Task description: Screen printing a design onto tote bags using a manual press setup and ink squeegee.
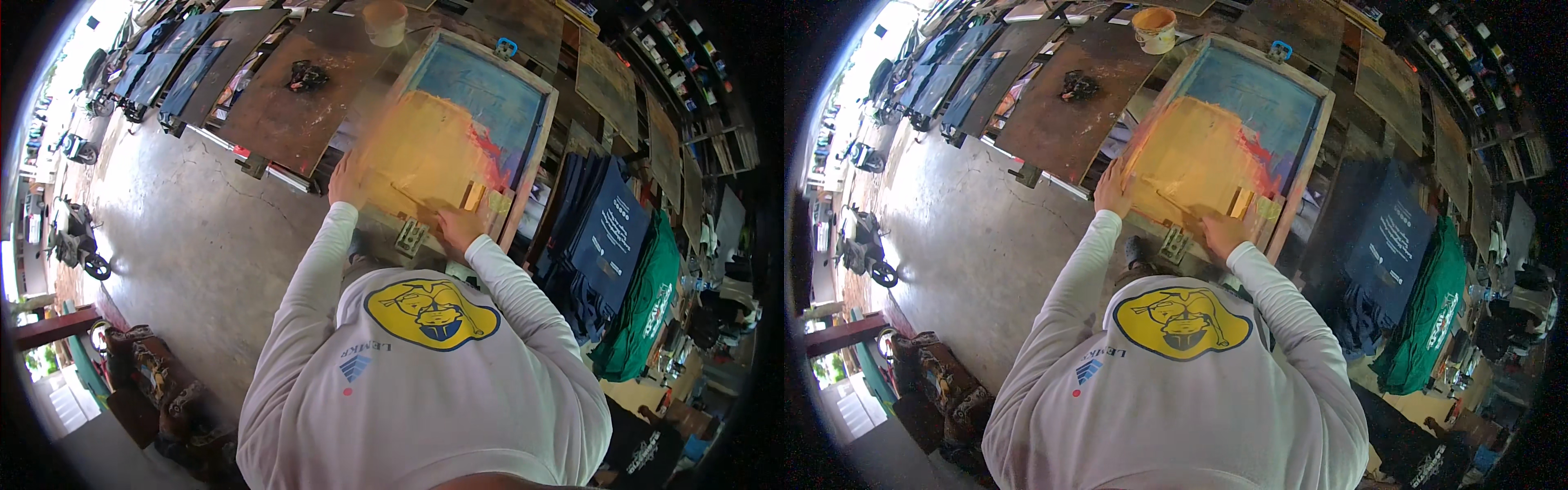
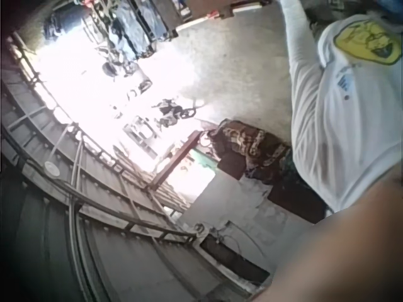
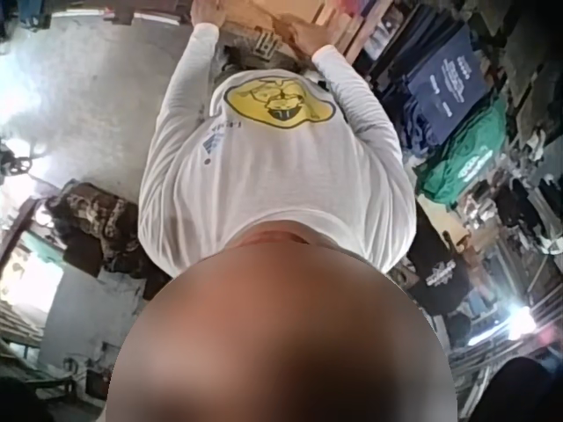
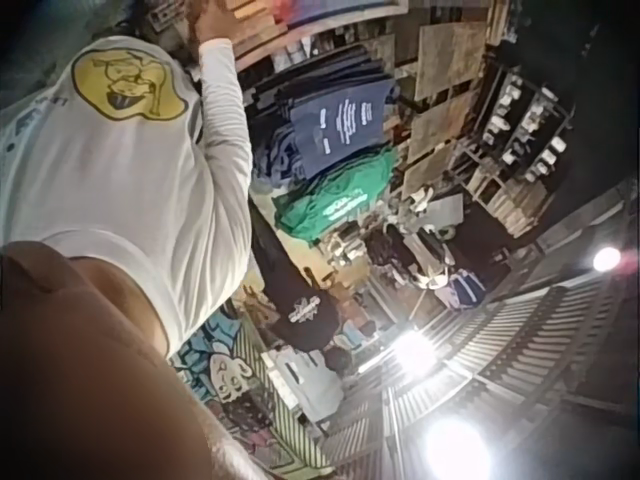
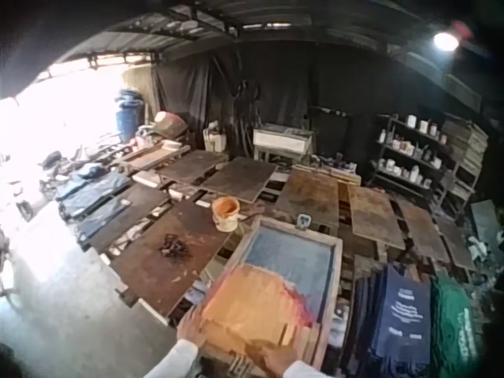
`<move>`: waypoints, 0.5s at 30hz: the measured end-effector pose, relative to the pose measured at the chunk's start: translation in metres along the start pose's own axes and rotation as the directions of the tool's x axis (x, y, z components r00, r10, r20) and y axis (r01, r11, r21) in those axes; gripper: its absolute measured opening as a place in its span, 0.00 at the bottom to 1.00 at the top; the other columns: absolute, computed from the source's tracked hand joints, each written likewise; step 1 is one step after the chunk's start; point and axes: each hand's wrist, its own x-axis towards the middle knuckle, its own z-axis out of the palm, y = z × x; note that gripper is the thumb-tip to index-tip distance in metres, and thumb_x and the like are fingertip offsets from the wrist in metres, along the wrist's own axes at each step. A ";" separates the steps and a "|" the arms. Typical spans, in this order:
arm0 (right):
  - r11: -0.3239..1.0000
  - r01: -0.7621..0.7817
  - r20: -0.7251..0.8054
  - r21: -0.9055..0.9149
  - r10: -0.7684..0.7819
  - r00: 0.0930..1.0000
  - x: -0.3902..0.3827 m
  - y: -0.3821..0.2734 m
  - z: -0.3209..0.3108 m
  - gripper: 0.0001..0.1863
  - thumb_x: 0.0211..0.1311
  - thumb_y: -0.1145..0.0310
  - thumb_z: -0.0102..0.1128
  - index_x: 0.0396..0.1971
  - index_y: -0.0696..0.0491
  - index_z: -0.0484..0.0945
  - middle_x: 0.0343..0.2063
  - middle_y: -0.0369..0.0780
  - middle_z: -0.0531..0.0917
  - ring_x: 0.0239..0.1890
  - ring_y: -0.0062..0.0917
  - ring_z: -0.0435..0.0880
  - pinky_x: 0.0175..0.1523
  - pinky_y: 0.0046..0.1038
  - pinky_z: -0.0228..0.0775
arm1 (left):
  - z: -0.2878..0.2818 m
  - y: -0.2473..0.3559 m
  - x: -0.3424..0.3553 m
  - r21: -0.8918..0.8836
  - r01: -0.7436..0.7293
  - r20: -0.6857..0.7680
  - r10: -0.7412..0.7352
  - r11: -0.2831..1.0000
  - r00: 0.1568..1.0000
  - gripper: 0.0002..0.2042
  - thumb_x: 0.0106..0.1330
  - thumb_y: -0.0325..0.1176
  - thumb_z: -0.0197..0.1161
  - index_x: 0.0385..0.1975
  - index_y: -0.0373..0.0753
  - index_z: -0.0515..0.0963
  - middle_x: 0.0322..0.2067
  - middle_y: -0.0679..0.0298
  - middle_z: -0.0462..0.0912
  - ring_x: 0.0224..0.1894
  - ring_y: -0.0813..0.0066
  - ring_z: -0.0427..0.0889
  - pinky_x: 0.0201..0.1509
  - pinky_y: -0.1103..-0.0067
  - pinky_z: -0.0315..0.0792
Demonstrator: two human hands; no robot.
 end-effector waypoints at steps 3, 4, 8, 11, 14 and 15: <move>0.981 -0.194 -0.050 -0.034 0.192 0.980 0.001 -0.001 -0.003 0.14 0.73 0.56 0.53 0.38 0.51 0.80 0.31 0.49 0.86 0.36 0.50 0.86 0.42 0.51 0.77 | 0.000 -0.001 0.000 -0.003 0.005 0.008 -0.005 1.000 1.000 0.32 0.75 0.52 0.56 0.71 0.38 0.67 0.69 0.53 0.72 0.70 0.53 0.71 0.73 0.64 0.65; 0.986 -0.161 0.001 -0.038 0.161 0.987 0.002 -0.003 -0.002 0.14 0.73 0.56 0.53 0.39 0.51 0.80 0.31 0.50 0.86 0.36 0.50 0.87 0.42 0.51 0.77 | 0.001 -0.001 -0.001 -0.008 0.004 0.010 -0.004 1.000 1.000 0.32 0.75 0.53 0.56 0.71 0.38 0.67 0.69 0.53 0.72 0.70 0.53 0.71 0.73 0.64 0.65; 0.995 -0.026 0.071 -0.097 0.033 0.997 0.012 -0.005 0.001 0.14 0.73 0.56 0.53 0.40 0.51 0.80 0.31 0.50 0.86 0.35 0.50 0.86 0.42 0.51 0.77 | 0.000 0.000 -0.001 -0.007 0.032 0.027 -0.032 0.999 0.999 0.32 0.75 0.54 0.55 0.72 0.38 0.67 0.70 0.54 0.71 0.71 0.54 0.70 0.73 0.64 0.65; 0.994 -0.070 0.047 -0.087 0.075 0.996 0.022 -0.006 0.001 0.14 0.73 0.56 0.52 0.39 0.51 0.80 0.30 0.50 0.86 0.36 0.51 0.86 0.42 0.51 0.77 | -0.001 0.001 -0.001 -0.013 0.020 0.019 -0.019 1.000 1.000 0.32 0.75 0.54 0.54 0.72 0.38 0.67 0.70 0.54 0.71 0.71 0.54 0.70 0.74 0.64 0.65; 0.995 -0.029 0.045 -0.093 0.034 0.998 0.028 -0.008 -0.002 0.14 0.73 0.56 0.52 0.39 0.51 0.79 0.31 0.50 0.86 0.37 0.51 0.86 0.42 0.51 0.77 | -0.001 0.000 -0.001 -0.024 0.023 0.021 -0.022 0.999 1.000 0.32 0.75 0.54 0.54 0.72 0.39 0.67 0.70 0.54 0.71 0.71 0.54 0.70 0.74 0.64 0.64; 0.995 0.019 0.055 -0.099 -0.014 0.998 0.029 -0.009 -0.003 0.14 0.73 0.57 0.52 0.39 0.51 0.79 0.32 0.50 0.87 0.37 0.51 0.86 0.42 0.51 0.77 | -0.002 0.000 -0.001 -0.027 0.022 0.020 -0.022 0.999 1.000 0.32 0.75 0.54 0.54 0.72 0.39 0.67 0.70 0.54 0.71 0.71 0.54 0.70 0.74 0.64 0.64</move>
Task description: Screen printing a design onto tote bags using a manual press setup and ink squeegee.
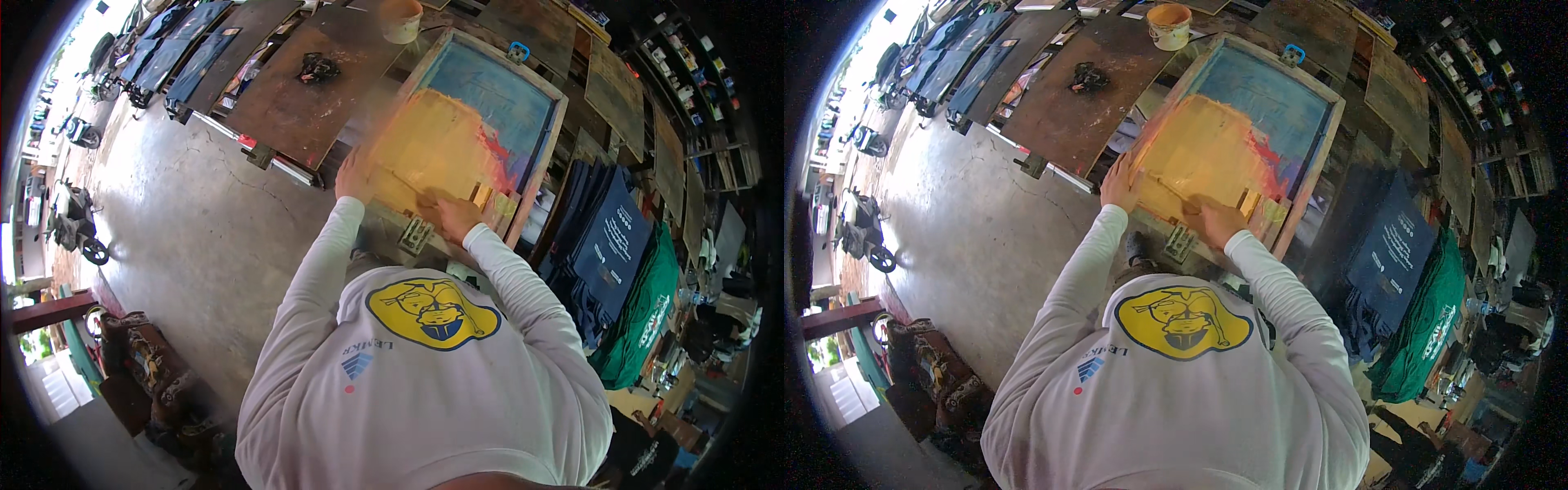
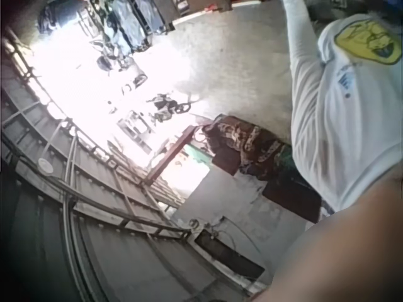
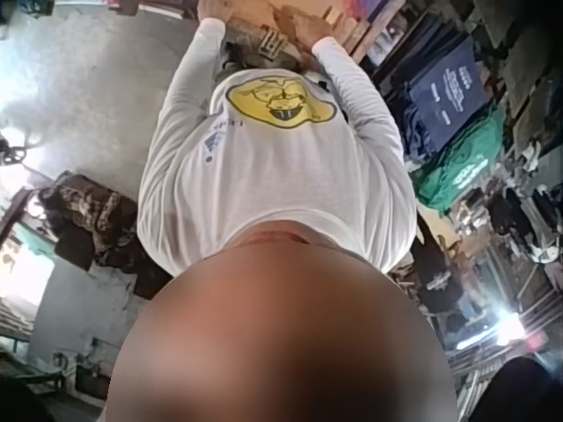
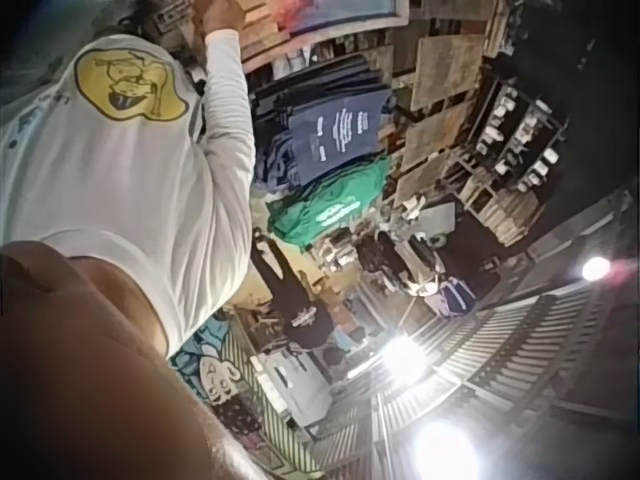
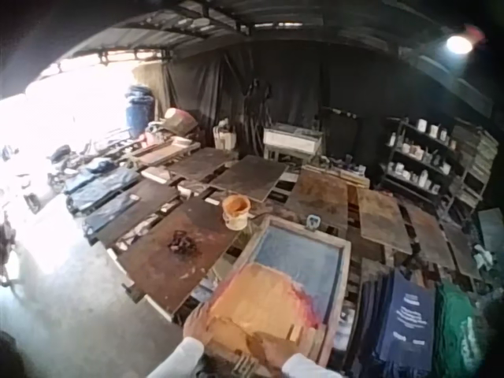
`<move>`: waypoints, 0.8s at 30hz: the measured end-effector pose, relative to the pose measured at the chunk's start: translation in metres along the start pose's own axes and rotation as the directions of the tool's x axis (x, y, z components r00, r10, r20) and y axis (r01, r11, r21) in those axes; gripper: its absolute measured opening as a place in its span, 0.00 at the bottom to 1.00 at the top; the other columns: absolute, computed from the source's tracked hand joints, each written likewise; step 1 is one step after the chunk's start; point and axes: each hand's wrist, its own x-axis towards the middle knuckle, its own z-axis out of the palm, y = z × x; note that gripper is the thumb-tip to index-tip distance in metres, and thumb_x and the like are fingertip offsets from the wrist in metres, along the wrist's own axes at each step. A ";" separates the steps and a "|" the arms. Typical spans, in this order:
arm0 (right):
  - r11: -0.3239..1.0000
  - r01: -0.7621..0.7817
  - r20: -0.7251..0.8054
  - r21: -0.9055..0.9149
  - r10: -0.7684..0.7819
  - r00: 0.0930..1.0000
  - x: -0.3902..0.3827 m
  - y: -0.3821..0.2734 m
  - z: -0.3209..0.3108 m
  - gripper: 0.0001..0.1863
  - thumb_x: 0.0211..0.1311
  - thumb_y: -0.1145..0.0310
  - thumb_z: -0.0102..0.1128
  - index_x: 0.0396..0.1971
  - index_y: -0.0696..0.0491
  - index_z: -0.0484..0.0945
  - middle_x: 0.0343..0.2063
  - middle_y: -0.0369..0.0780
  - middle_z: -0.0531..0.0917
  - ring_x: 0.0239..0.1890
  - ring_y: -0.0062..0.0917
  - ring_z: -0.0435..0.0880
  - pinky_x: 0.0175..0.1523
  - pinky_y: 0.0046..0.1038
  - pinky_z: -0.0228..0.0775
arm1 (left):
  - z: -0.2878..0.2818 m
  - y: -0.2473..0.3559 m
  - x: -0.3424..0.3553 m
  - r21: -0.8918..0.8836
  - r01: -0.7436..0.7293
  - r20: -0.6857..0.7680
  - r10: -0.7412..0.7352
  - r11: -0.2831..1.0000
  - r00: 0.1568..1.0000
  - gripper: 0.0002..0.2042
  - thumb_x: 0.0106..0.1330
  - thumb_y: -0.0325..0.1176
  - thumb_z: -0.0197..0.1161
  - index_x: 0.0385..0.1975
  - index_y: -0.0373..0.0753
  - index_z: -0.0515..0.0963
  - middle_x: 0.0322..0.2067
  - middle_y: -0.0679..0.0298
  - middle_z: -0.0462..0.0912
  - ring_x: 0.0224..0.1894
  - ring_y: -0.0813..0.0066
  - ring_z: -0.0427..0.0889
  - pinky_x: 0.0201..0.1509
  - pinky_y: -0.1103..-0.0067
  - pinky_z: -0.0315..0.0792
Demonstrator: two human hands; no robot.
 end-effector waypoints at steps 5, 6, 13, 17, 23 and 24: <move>0.998 -0.047 0.022 -0.040 0.048 0.999 0.005 -0.004 -0.004 0.13 0.73 0.58 0.51 0.41 0.50 0.80 0.32 0.50 0.87 0.37 0.50 0.87 0.42 0.51 0.78 | -0.001 0.001 0.000 0.006 -0.012 0.001 0.012 1.000 1.000 0.32 0.75 0.55 0.55 0.71 0.38 0.68 0.70 0.54 0.71 0.71 0.53 0.70 0.73 0.63 0.65; 0.997 -0.063 -0.007 -0.036 0.063 0.998 0.006 -0.006 -0.004 0.13 0.74 0.58 0.51 0.41 0.50 0.80 0.32 0.50 0.87 0.37 0.50 0.87 0.42 0.50 0.78 | -0.002 0.002 -0.001 0.007 -0.007 0.002 0.007 1.000 1.000 0.32 0.75 0.55 0.55 0.71 0.38 0.68 0.70 0.54 0.71 0.71 0.53 0.70 0.73 0.63 0.65; 0.999 -0.036 -0.091 0.014 0.037 0.995 0.012 -0.013 -0.003 0.14 0.72 0.57 0.52 0.41 0.51 0.80 0.32 0.49 0.87 0.37 0.49 0.87 0.43 0.49 0.79 | -0.005 0.004 -0.001 -0.007 -0.010 0.016 0.010 1.000 1.000 0.32 0.76 0.54 0.54 0.71 0.37 0.67 0.70 0.54 0.71 0.71 0.53 0.70 0.73 0.63 0.64; 0.997 0.016 0.022 -0.074 -0.014 1.000 0.016 -0.014 -0.003 0.13 0.71 0.59 0.53 0.41 0.52 0.80 0.32 0.49 0.87 0.37 0.48 0.88 0.44 0.48 0.79 | -0.004 0.004 0.001 0.012 0.022 0.035 -0.022 1.000 0.999 0.32 0.75 0.54 0.54 0.71 0.37 0.68 0.70 0.54 0.71 0.71 0.53 0.70 0.73 0.63 0.65; 0.999 -0.037 -0.005 -0.034 0.037 0.999 0.019 -0.025 0.002 0.11 0.68 0.62 0.53 0.38 0.52 0.81 0.31 0.49 0.87 0.37 0.48 0.88 0.43 0.48 0.79 | -0.003 0.002 -0.001 -0.011 0.006 0.009 -0.006 1.000 1.000 0.32 0.75 0.54 0.54 0.71 0.37 0.68 0.70 0.54 0.71 0.71 0.53 0.70 0.74 0.64 0.64; 0.999 -0.004 0.035 -0.033 0.005 0.999 0.020 -0.028 0.002 0.10 0.68 0.62 0.53 0.38 0.52 0.81 0.31 0.49 0.87 0.37 0.48 0.88 0.44 0.48 0.79 | -0.003 0.002 0.000 -0.011 0.001 0.004 -0.001 1.000 1.000 0.32 0.75 0.54 0.54 0.71 0.38 0.68 0.70 0.54 0.71 0.71 0.53 0.70 0.74 0.64 0.64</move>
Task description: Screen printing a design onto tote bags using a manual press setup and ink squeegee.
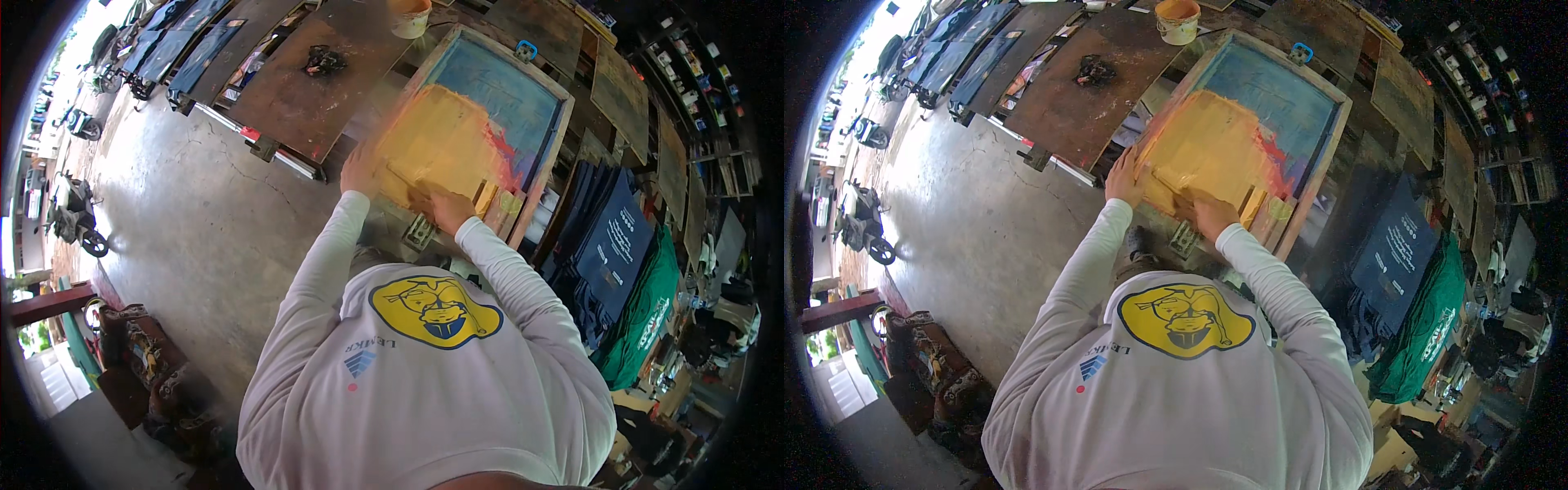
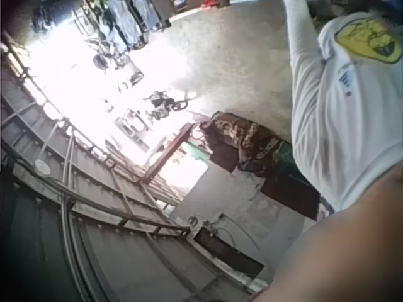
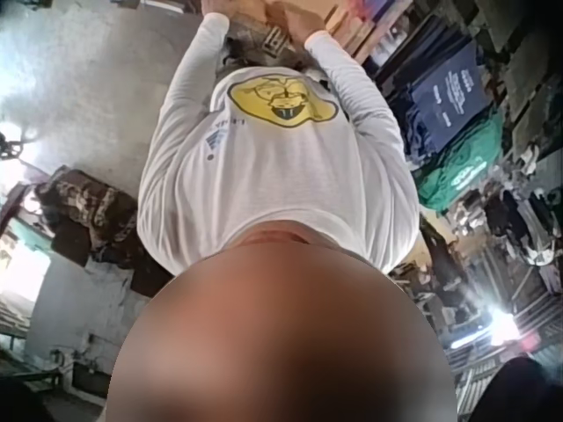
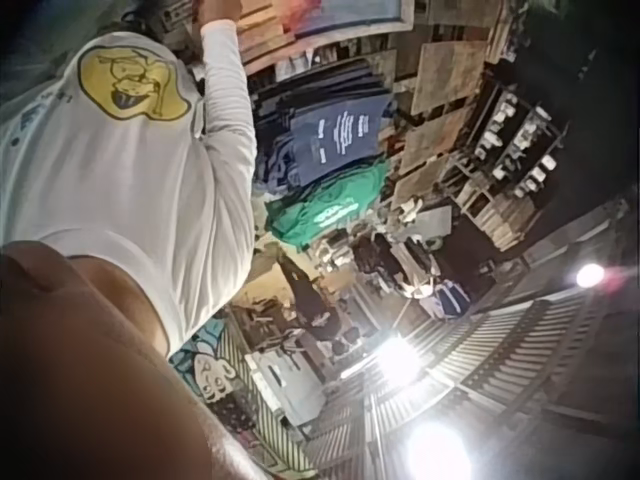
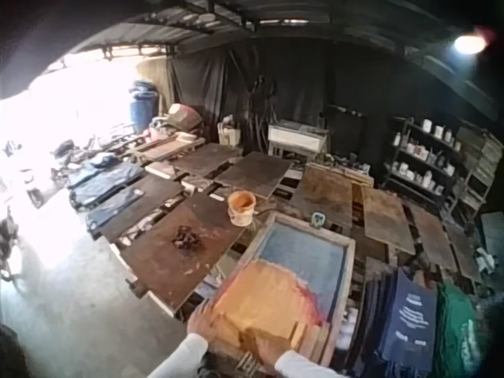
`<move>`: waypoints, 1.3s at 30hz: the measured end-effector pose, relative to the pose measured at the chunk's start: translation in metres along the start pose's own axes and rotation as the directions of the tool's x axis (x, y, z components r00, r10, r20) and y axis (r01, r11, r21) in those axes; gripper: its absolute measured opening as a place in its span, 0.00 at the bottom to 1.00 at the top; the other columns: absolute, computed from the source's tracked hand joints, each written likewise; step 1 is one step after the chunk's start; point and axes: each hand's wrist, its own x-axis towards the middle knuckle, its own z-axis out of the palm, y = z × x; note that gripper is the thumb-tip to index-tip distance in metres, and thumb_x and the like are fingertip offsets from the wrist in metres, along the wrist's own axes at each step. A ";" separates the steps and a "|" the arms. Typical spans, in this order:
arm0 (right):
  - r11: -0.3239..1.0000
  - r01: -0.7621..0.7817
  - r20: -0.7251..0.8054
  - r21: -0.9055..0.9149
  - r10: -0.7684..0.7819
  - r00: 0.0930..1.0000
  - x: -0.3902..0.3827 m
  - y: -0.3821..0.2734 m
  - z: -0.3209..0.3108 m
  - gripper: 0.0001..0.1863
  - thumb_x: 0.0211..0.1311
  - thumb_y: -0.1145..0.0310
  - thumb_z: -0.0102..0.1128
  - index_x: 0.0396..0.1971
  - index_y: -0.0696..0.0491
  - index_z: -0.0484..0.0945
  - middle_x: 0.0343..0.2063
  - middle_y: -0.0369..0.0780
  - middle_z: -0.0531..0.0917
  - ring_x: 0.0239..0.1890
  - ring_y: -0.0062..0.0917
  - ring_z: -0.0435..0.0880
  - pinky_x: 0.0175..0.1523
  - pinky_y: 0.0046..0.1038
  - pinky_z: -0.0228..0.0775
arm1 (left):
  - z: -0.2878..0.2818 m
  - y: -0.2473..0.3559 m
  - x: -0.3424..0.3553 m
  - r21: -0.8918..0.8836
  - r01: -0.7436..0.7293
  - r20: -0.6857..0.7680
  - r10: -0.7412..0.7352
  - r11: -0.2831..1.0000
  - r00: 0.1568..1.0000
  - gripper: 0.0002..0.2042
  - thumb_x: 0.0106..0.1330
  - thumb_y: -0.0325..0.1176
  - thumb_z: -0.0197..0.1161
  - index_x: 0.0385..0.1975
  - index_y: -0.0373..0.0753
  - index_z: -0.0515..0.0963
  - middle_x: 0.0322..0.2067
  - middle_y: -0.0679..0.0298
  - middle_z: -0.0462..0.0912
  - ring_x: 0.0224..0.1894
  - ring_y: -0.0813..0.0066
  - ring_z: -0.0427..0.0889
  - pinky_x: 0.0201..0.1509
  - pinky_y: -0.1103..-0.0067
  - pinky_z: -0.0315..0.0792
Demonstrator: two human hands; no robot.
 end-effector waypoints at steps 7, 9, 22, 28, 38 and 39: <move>1.000 -0.006 -0.036 -0.008 0.006 0.999 0.003 -0.003 -0.011 0.11 0.69 0.61 0.54 0.38 0.52 0.81 0.31 0.50 0.87 0.37 0.49 0.87 0.45 0.49 0.79 | -0.001 0.000 0.000 -0.012 0.008 0.003 -0.008 1.000 1.000 0.32 0.75 0.54 0.54 0.72 0.39 0.67 0.70 0.54 0.71 0.71 0.53 0.70 0.74 0.64 0.64; 1.000 -0.019 -0.039 -0.010 0.019 0.999 0.004 -0.001 -0.011 0.12 0.70 0.61 0.54 0.37 0.52 0.81 0.31 0.50 0.87 0.37 0.49 0.87 0.45 0.49 0.79 | -0.002 0.001 0.000 -0.014 0.010 0.004 -0.010 1.000 1.000 0.32 0.75 0.54 0.54 0.72 0.39 0.67 0.70 0.54 0.71 0.71 0.53 0.70 0.74 0.63 0.64; 0.999 0.010 -0.051 0.033 -0.008 0.999 0.008 -0.007 -0.015 0.15 0.71 0.58 0.52 0.35 0.52 0.83 0.30 0.52 0.87 0.36 0.50 0.87 0.45 0.49 0.79 | -0.004 0.003 -0.001 -0.032 0.019 0.004 -0.019 0.999 1.000 0.31 0.77 0.54 0.52 0.71 0.39 0.68 0.70 0.55 0.71 0.72 0.54 0.70 0.74 0.64 0.64; 0.988 -0.097 -0.078 0.120 0.107 0.991 0.007 -0.002 -0.016 0.13 0.69 0.59 0.57 0.38 0.53 0.85 0.32 0.48 0.88 0.37 0.47 0.88 0.45 0.47 0.79 | -0.001 0.000 -0.001 -0.064 -0.007 -0.014 0.006 0.998 1.000 0.29 0.76 0.52 0.53 0.71 0.43 0.66 0.68 0.48 0.72 0.70 0.48 0.69 0.73 0.59 0.64; 0.885 -0.090 -0.198 0.457 0.200 0.960 0.003 0.027 0.004 0.11 0.61 0.62 0.69 0.36 0.54 0.88 0.32 0.48 0.88 0.37 0.46 0.87 0.44 0.42 0.80 | -0.004 0.003 0.000 -0.068 0.012 0.000 -0.012 0.998 1.000 0.29 0.77 0.52 0.51 0.70 0.40 0.67 0.68 0.48 0.72 0.70 0.48 0.69 0.73 0.60 0.64; 0.888 -0.106 -0.215 0.448 0.222 0.951 0.001 0.027 0.005 0.10 0.60 0.63 0.69 0.36 0.53 0.88 0.32 0.48 0.88 0.36 0.47 0.87 0.44 0.42 0.80 | -0.004 0.003 0.000 -0.061 0.013 0.003 -0.013 0.998 1.000 0.30 0.78 0.54 0.49 0.71 0.40 0.67 0.69 0.50 0.72 0.71 0.49 0.69 0.74 0.61 0.63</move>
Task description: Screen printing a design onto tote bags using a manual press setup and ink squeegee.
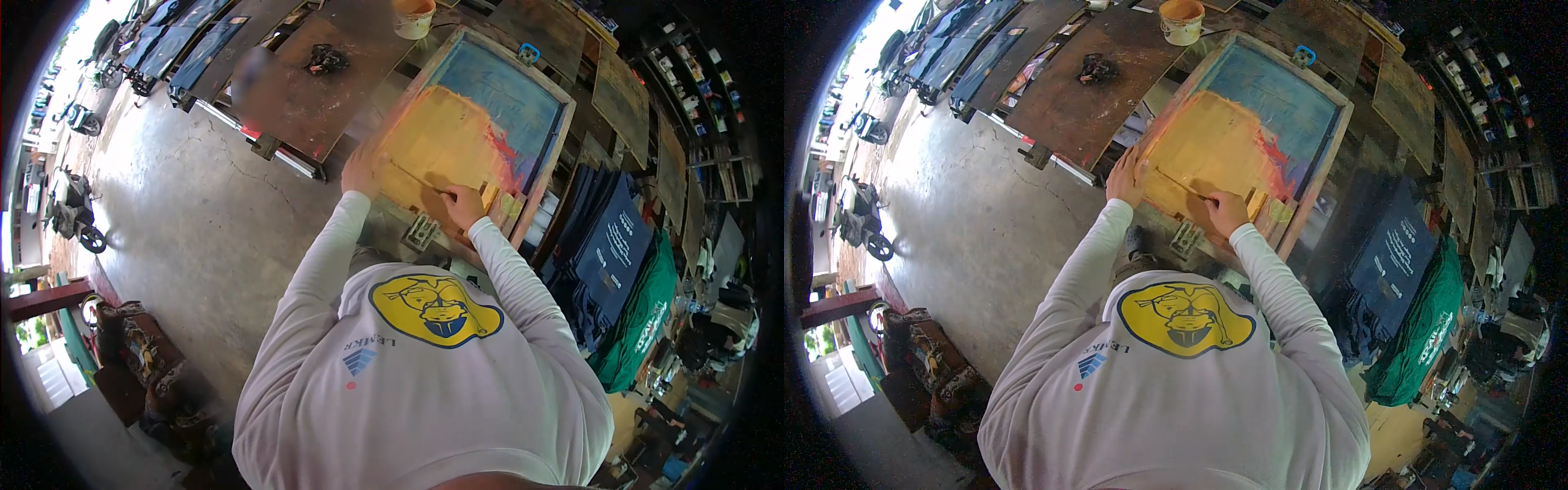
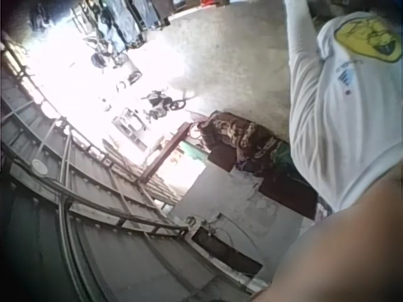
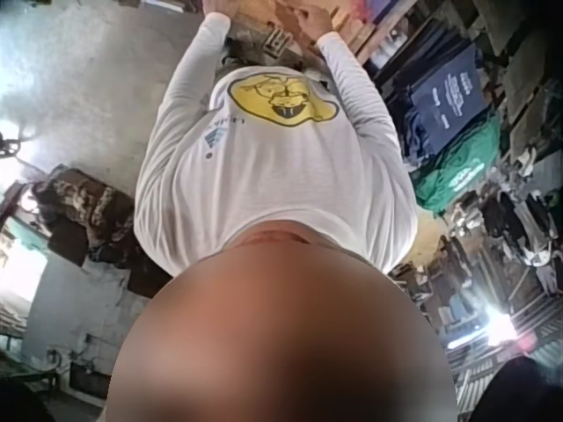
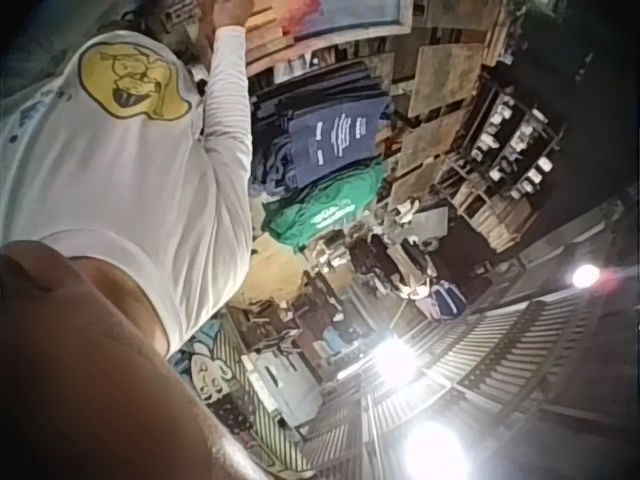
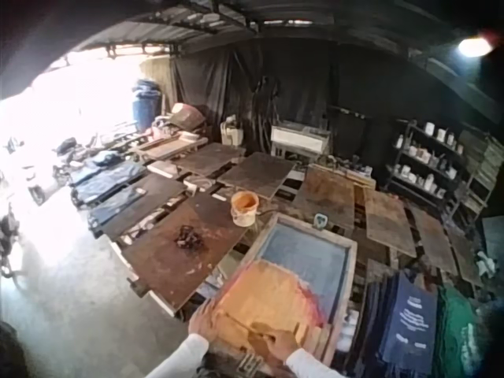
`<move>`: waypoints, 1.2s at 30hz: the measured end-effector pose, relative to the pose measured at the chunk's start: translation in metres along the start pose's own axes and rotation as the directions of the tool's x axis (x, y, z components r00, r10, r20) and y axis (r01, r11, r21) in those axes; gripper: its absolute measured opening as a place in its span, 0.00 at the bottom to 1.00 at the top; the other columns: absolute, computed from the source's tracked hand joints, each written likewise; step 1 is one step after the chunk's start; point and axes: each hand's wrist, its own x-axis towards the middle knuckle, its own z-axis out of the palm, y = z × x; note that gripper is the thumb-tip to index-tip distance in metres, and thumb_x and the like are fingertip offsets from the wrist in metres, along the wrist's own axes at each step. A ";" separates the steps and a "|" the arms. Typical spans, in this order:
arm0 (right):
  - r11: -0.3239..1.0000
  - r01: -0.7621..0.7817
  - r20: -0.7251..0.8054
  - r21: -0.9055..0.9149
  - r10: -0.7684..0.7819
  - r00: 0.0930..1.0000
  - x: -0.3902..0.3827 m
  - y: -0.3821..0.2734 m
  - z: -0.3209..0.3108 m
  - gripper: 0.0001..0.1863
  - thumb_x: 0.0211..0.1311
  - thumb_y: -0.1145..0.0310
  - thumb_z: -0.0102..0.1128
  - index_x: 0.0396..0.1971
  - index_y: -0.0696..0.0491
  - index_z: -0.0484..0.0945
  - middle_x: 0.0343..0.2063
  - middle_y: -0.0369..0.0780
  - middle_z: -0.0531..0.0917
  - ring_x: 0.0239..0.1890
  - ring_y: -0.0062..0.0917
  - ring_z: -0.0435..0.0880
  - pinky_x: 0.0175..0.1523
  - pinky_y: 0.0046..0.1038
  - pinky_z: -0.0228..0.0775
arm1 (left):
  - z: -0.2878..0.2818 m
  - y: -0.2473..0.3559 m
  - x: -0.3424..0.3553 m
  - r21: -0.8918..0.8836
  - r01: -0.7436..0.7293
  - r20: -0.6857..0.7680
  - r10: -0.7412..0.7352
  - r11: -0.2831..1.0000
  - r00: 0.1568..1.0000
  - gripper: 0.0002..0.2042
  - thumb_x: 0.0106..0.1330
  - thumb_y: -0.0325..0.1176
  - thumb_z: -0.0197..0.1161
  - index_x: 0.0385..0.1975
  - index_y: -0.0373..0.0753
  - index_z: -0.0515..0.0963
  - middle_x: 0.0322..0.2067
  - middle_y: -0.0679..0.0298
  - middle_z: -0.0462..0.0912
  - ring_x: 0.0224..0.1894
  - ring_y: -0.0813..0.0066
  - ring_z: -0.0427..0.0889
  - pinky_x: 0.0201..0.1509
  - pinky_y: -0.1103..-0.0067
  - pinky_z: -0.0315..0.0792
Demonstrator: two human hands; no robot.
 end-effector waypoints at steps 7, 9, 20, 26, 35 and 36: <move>0.994 -0.002 0.021 -0.112 0.004 1.000 -0.002 -0.004 0.004 0.08 0.59 0.65 0.68 0.32 0.54 0.86 0.31 0.49 0.87 0.36 0.48 0.87 0.45 0.44 0.79 | 0.001 -0.002 0.000 0.019 0.008 0.010 -0.008 1.000 1.000 0.31 0.79 0.56 0.46 0.72 0.39 0.68 0.71 0.54 0.71 0.72 0.53 0.69 0.75 0.64 0.63; 0.995 -0.020 -0.002 -0.101 0.020 1.000 -0.002 -0.005 0.004 0.08 0.60 0.65 0.68 0.32 0.54 0.86 0.32 0.49 0.87 0.37 0.48 0.87 0.46 0.44 0.79 | 0.001 -0.003 0.000 0.028 0.012 0.013 -0.012 1.000 1.000 0.31 0.79 0.56 0.46 0.72 0.39 0.68 0.71 0.54 0.71 0.72 0.53 0.69 0.75 0.64 0.63; 0.978 0.078 0.122 -0.192 -0.055 0.991 -0.007 -0.017 0.002 0.10 0.62 0.68 0.63 0.42 0.53 0.83 0.32 0.53 0.87 0.38 0.52 0.86 0.45 0.46 0.79 | 0.005 -0.005 0.000 0.039 0.004 0.005 -0.005 0.999 1.000 0.32 0.78 0.56 0.47 0.71 0.39 0.68 0.71 0.54 0.70 0.72 0.53 0.69 0.75 0.64 0.63; 0.918 0.288 0.269 -0.274 -0.214 0.939 -0.007 -0.022 0.000 0.13 0.63 0.68 0.60 0.47 0.52 0.80 0.29 0.55 0.85 0.35 0.56 0.85 0.44 0.52 0.77 | 0.003 -0.003 -0.001 0.039 0.023 0.019 -0.023 0.999 1.000 0.31 0.78 0.56 0.48 0.71 0.39 0.68 0.71 0.54 0.70 0.72 0.53 0.69 0.75 0.64 0.62; 0.914 0.305 0.283 -0.267 -0.229 0.931 -0.008 -0.015 -0.004 0.10 0.63 0.67 0.61 0.42 0.52 0.79 0.28 0.55 0.85 0.34 0.55 0.85 0.43 0.52 0.77 | 0.000 0.001 -0.001 0.030 0.009 0.003 -0.009 1.000 1.000 0.30 0.78 0.54 0.49 0.71 0.39 0.68 0.71 0.55 0.71 0.72 0.54 0.69 0.75 0.65 0.63; 0.916 0.292 0.284 -0.274 -0.213 0.935 -0.008 -0.014 -0.005 0.09 0.63 0.67 0.60 0.41 0.52 0.79 0.28 0.54 0.85 0.34 0.55 0.85 0.43 0.52 0.77 | 0.000 0.000 -0.001 0.029 0.008 0.002 -0.008 1.000 1.000 0.30 0.78 0.54 0.49 0.71 0.39 0.68 0.70 0.55 0.71 0.72 0.54 0.69 0.75 0.65 0.63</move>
